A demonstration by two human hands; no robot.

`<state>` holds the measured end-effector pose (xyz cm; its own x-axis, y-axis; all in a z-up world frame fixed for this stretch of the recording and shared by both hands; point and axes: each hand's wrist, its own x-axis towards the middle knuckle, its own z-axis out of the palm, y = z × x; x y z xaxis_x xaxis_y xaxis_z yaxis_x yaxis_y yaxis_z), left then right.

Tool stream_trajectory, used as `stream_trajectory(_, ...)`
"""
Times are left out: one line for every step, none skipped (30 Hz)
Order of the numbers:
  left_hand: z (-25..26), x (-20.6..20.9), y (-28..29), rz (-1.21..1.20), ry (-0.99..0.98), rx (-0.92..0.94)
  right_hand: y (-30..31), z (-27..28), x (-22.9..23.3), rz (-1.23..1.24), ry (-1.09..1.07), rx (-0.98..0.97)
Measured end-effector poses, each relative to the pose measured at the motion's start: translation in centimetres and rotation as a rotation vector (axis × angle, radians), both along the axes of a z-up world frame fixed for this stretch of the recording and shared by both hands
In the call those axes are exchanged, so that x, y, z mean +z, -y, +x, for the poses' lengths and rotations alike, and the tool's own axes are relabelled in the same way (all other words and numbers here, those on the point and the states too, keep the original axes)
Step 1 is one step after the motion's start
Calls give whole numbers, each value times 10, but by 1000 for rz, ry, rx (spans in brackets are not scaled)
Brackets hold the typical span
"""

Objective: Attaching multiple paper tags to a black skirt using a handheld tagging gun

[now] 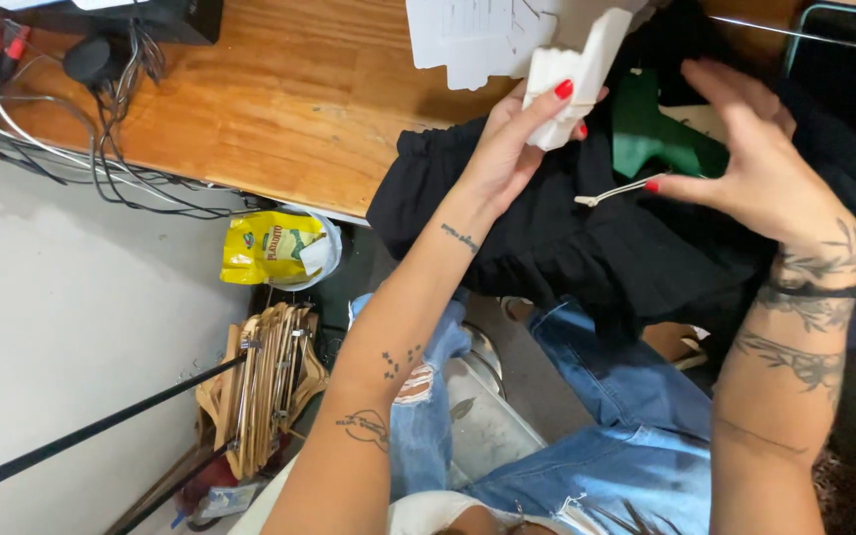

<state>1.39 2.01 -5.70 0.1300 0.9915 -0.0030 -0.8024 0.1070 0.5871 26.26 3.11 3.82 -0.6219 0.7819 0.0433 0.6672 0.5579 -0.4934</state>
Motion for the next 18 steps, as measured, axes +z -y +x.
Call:
stream_trajectory(-1, -3, -1, -2, -1, -3, 0, -10, 8, -2, -1, -3)
stream_trajectory(1, -8, -1, 16, -27, -11, 1, -19, 16, 107, -97, 20)
stream_trajectory(2, -12, -2, 33, -52, -19, 1, -27, 23, 215, -193, 44)
stream_trajectory(3, -11, -2, 31, -52, -21, -3, -36, 21, 213, -193, 42)
stream_trajectory(3, -10, -1, 31, -111, -31, -7, -44, 19, 232, -250, 80)
stream_trajectory(3, -8, -2, 33, -170, -43, -12, -53, 17, 252, -308, 117)
stream_trajectory(4, -12, -2, 32, -171, -45, -12, -51, 11, 251, -308, 115)
stream_trajectory(4, -15, -3, 48, -134, -31, -14, -50, 7, 232, -386, 68)
stream_trajectory(4, -17, -5, 64, -97, -16, -16, -49, 2, 213, -464, 21)
stream_trajectory(3, -13, -3, 63, -99, -13, -13, -43, -4, 211, -466, 24)
stream_trajectory(3, -9, -1, 14, -117, -5, -11, -37, -10, 199, -463, -45)
stream_trajectory(4, -4, -1, -29, -132, -2, -10, -30, -15, 193, -459, -117)
stream_trajectory(2, 3, 0, -26, -132, -3, -16, -17, -27, 197, -458, -117)
stream_trajectory(1, 10, 1, -70, -82, 26, -21, -4, -39, 159, -684, -201)
stream_trajectory(0, 17, 2, -115, -32, 55, -27, 10, -52, 113, -910, -286)
stream_trajectory(1, 15, 4, -112, -33, 56, -21, 2, -50, 115, -912, -284)
stream_trajectory(2, 13, 5, -73, -99, 43, -16, -7, -47, -55, -996, -308)
stream_trajectory(4, 11, 6, -32, -163, 28, -11, -14, -44, -224, -1073, -332)
